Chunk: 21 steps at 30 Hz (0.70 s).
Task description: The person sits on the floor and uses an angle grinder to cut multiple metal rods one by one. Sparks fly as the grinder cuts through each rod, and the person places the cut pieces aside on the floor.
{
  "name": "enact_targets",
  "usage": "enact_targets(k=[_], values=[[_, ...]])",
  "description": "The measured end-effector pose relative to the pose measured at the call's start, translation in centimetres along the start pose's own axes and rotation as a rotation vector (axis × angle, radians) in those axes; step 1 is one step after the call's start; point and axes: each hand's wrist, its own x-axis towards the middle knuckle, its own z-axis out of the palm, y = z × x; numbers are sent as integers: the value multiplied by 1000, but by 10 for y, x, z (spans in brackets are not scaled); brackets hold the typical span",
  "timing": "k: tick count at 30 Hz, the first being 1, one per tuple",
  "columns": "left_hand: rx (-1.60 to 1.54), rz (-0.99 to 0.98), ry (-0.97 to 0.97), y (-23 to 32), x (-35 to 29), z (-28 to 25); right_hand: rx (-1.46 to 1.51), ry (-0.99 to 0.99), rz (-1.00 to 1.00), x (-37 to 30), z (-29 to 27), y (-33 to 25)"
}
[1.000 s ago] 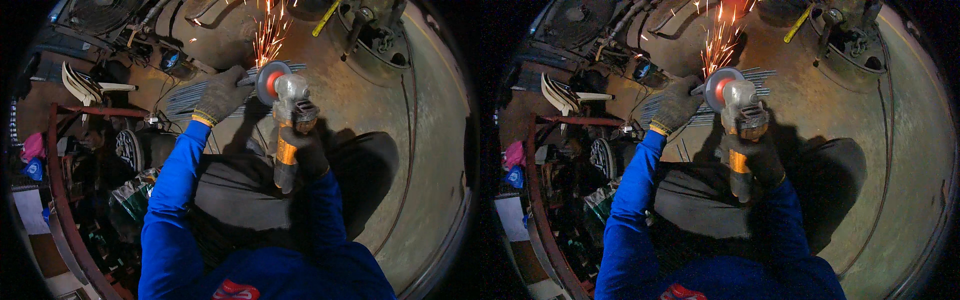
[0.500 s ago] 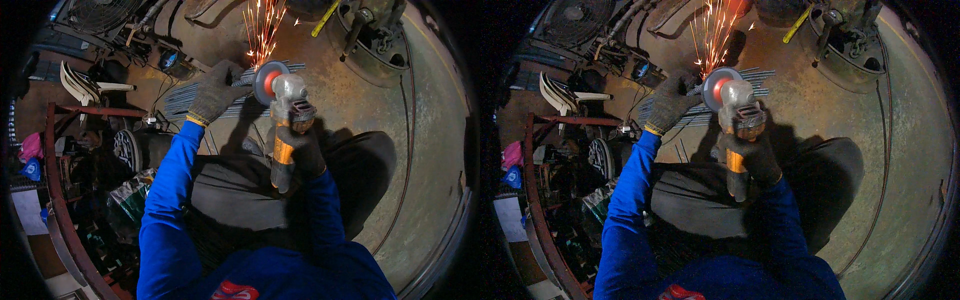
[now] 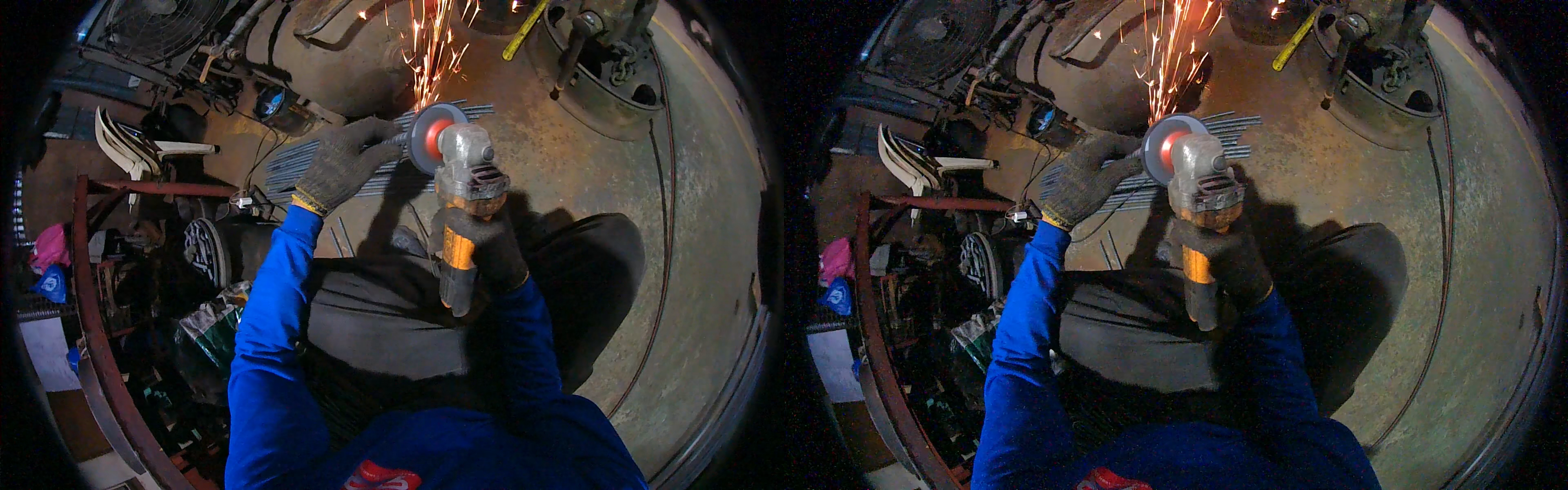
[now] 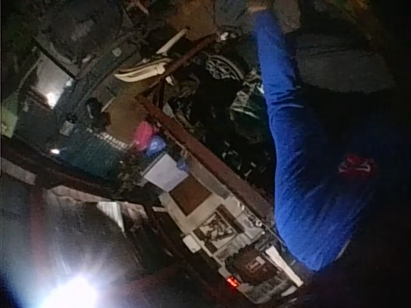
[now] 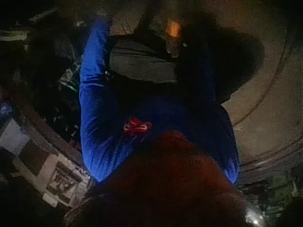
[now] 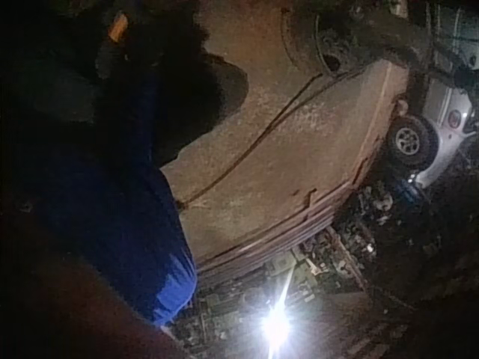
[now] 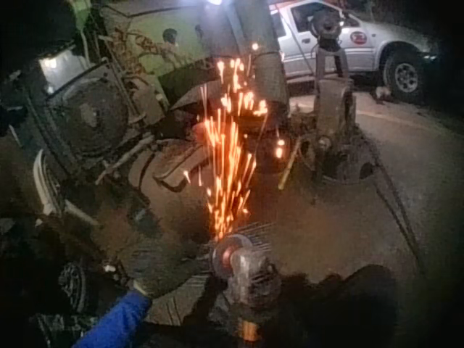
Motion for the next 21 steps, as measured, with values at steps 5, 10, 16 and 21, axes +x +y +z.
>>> enact_targets(k=[5,10,16,21], values=[[36,40,-44,-1,-4,-4,71,0,88,-3,1,-3],[54,125,-58,-15,-6,-2,61,17,92,-5,7,-9],[-118,44,-45,-12,-9,1,33,11,22,1,3,0],[-317,-153,-122,-19,-8,4,55,69,21,-3,10,-5]])
